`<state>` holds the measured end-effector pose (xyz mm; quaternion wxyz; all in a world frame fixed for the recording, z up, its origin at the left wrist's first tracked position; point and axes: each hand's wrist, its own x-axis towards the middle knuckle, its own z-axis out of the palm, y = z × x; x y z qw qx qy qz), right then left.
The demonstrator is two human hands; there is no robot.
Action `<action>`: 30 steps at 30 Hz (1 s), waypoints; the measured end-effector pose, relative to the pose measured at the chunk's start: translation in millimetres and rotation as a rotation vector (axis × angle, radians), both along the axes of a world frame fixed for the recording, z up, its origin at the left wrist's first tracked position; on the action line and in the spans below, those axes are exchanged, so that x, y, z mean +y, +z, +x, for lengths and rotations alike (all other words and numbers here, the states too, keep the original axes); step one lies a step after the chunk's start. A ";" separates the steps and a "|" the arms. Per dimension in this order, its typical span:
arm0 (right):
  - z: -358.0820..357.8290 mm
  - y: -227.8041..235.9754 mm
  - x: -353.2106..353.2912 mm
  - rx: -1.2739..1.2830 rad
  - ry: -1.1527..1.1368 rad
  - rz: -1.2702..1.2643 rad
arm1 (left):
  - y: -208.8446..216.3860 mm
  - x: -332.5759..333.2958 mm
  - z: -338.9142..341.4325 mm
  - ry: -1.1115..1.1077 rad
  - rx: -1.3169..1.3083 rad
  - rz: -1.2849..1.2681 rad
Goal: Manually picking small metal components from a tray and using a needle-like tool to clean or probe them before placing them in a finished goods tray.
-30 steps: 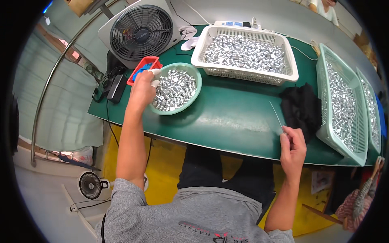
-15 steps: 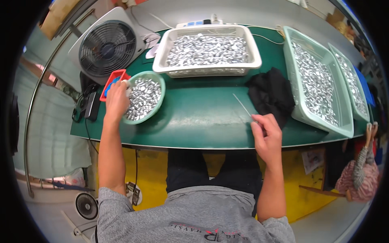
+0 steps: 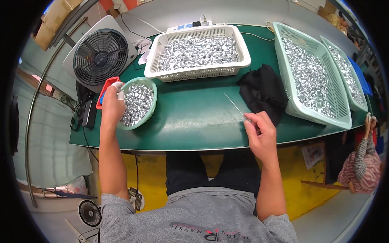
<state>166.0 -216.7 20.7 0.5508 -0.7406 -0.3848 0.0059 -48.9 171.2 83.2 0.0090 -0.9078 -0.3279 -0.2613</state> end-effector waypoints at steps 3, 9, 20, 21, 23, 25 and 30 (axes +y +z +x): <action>0.5 0.7 -1.2 0.011 0.000 0.016 | 6.5 -49.2 5.0 -0.296 -0.674 -0.788; -5.7 0.2 -4.0 0.139 0.057 0.020 | -52.9 -149.6 36.7 -0.755 -1.012 -1.917; -53.1 7.1 10.1 0.491 0.176 0.162 | -78.8 -172.0 55.7 -0.698 -0.997 -2.137; -53.4 7.8 10.7 0.495 0.187 0.164 | -79.3 -172.2 55.5 -0.694 -0.996 -2.138; -53.9 9.7 11.9 0.501 0.210 0.167 | -80.4 -172.9 55.0 -0.709 -0.995 -2.130; -55.4 11.2 13.5 0.517 0.220 0.170 | -80.9 -173.5 53.8 -0.716 -0.994 -2.129; -56.0 13.3 13.3 0.526 0.237 0.164 | -80.7 -173.9 52.8 -0.725 -1.014 -2.118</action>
